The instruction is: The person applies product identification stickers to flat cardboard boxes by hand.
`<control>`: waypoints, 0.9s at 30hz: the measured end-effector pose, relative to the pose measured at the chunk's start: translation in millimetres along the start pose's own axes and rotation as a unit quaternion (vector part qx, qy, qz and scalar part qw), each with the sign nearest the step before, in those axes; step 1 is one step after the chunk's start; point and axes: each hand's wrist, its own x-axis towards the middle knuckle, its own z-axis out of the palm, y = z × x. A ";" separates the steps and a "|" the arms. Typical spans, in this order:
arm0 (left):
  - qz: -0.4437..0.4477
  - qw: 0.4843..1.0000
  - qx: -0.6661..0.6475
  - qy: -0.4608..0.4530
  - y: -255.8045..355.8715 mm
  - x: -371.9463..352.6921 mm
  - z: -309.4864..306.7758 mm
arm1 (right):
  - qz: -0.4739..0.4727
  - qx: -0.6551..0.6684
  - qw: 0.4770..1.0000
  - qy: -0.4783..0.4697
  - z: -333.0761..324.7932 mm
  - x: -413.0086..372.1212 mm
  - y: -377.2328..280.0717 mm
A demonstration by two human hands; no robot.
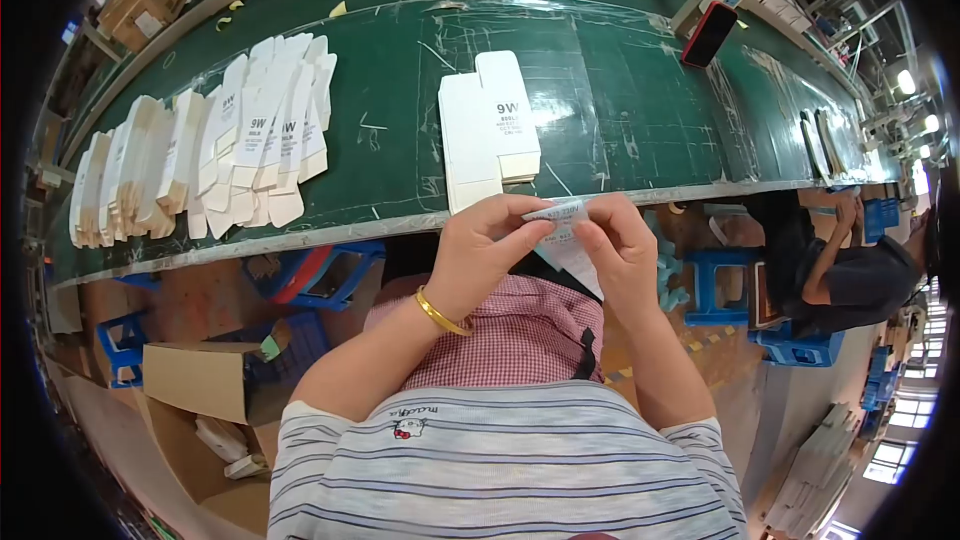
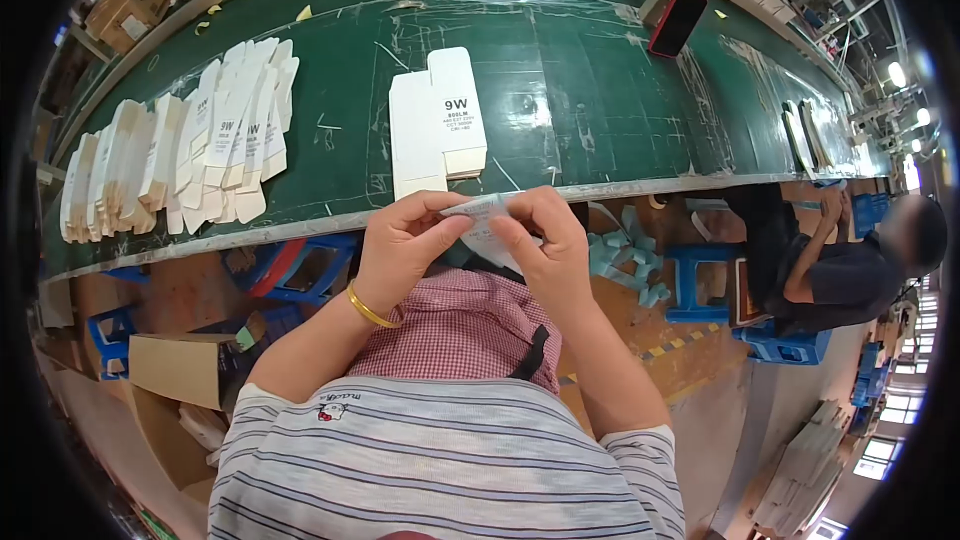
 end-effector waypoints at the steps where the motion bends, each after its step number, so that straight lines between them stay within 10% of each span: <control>1: -0.016 1.000 0.002 -0.004 0.4 -0.3 -1.1 | 0.035 0.044 0.998 0.012 2.3 0.2 -7.1; 6: -0.014 0.998 0.059 -0.027 10.1 -2.3 -0.1 | -0.040 -0.065 0.991 -0.114 -17.6 8.7 -10.1; 23: 0.059 0.991 0.118 0.031 -2.8 3.0 -1.5 | 0.141 0.115 0.983 -0.021 7.0 11.9 -7.3; 27: 0.059 0.991 0.102 0.064 -8.5 5.1 -2.7 | 0.062 0.074 0.992 -0.076 3.2 14.5 4.4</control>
